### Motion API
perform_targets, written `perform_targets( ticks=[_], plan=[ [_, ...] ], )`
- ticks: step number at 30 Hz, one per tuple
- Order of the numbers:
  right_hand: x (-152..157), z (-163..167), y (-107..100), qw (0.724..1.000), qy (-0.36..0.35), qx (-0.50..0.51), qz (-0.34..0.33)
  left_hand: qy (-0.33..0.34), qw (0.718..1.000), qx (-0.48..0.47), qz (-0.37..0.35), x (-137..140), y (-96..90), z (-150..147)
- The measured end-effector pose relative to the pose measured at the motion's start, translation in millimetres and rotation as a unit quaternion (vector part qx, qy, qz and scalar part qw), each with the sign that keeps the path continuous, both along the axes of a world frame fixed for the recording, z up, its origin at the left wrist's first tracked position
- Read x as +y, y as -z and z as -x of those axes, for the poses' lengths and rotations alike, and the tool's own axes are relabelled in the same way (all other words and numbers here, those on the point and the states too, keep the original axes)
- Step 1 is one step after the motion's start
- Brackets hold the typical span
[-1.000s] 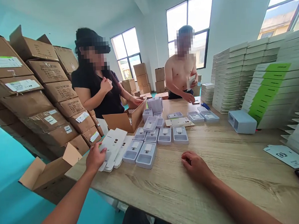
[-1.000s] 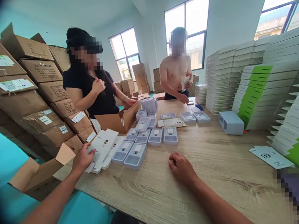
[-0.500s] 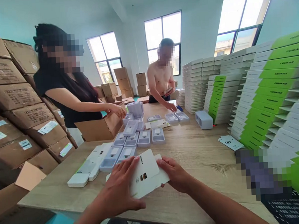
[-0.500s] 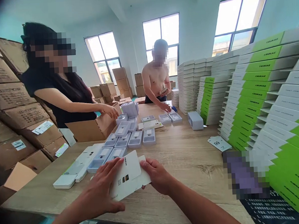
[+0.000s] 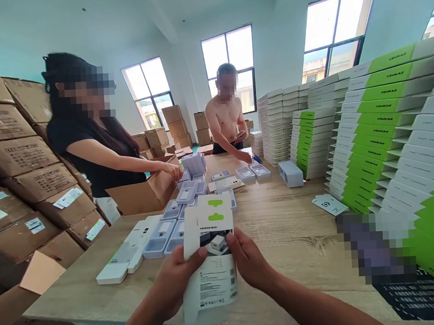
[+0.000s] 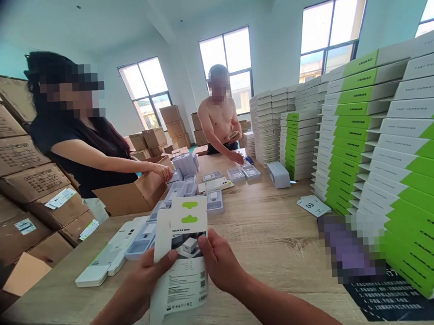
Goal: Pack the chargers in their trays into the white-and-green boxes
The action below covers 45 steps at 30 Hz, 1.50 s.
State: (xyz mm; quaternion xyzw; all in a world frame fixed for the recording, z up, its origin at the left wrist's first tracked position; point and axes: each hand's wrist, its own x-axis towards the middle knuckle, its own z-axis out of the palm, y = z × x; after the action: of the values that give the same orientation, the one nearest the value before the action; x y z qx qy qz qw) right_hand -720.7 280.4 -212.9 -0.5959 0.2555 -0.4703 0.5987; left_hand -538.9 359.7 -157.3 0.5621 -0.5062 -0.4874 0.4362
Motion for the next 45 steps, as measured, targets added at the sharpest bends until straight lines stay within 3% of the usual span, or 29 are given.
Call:
perform_targets(
  ticks=[2, 5, 7, 11, 13, 16, 18, 21, 25, 28, 31, 33, 36, 38, 40, 45],
  plan=[
    [2.9, -1.1, 3.5, 0.996, 0.069, 0.047, 0.027, -0.074, 0.996, 0.04, 0.027, -8.0, 9.3, 14.7],
    [-0.1, 2.1, 4.7, 0.993, 0.111, 0.037, 0.01, -0.177, 0.978, -0.018, 0.114, -20.5, 26.0, 31.3],
    [-3.9, 4.3, 2.9, 0.996, 0.079, -0.01, -0.035, -0.178, 0.978, 0.039, 0.104, -26.0, 35.6, 40.2],
    [-11.4, 5.6, -0.1, 0.984, -0.002, -0.087, -0.152, -0.132, 0.965, 0.226, 0.0, -31.7, 45.4, 52.5],
    [-15.1, 6.4, 0.6, 0.98, -0.037, -0.097, -0.172, -0.166, 0.959, 0.23, 0.004, -35.4, 45.3, 51.3],
    [-18.5, 7.2, 2.9, 0.981, -0.072, -0.099, -0.153, -0.234, 0.95, 0.205, 0.039, -42.1, 41.6, 40.1],
    [-18.8, 6.2, 4.9, 0.98, -0.092, -0.097, -0.144, -0.244, 0.946, 0.211, 0.031, -44.8, 38.2, 31.4],
    [-19.6, 3.5, 9.6, 0.98, -0.101, -0.094, -0.142, -0.171, 0.945, 0.279, -0.013, -44.8, 32.5, 22.2],
    [-25.6, 3.1, 16.9, 0.988, -0.073, -0.07, -0.121, 0.043, 0.945, 0.322, 0.014, -46.3, 21.8, 11.5],
    [-30.8, 6.9, 15.4, 0.989, -0.096, -0.034, -0.105, 0.158, 0.955, 0.247, 0.05, -49.8, 11.2, 1.6],
    [-32.5, 15.0, 4.0, 0.991, -0.088, -0.025, -0.096, 0.154, 0.98, 0.079, 0.096, -48.7, 1.2, -5.2],
    [-31.2, 21.4, -5.8, 0.982, -0.138, -0.066, -0.113, 0.136, 0.975, -0.102, 0.141, -44.4, -4.8, -6.2],
    [-28.0, 29.0, -15.2, 0.949, -0.249, -0.126, -0.147, 0.155, 0.898, -0.375, 0.171, -36.1, -15.1, -1.7],
    [-26.9, 32.0, -15.7, 0.941, -0.266, -0.132, -0.164, 0.18, 0.843, -0.479, 0.167, -32.2, -21.9, 3.3],
    [-27.0, 33.9, -13.5, 0.937, -0.264, -0.134, -0.184, 0.196, 0.812, -0.522, 0.17, -30.6, -25.4, 7.0],
    [-27.0, 34.3, -10.9, 0.945, -0.246, -0.123, -0.178, 0.191, 0.781, -0.53, 0.27, -31.9, -9.8, 2.4]
  ],
)
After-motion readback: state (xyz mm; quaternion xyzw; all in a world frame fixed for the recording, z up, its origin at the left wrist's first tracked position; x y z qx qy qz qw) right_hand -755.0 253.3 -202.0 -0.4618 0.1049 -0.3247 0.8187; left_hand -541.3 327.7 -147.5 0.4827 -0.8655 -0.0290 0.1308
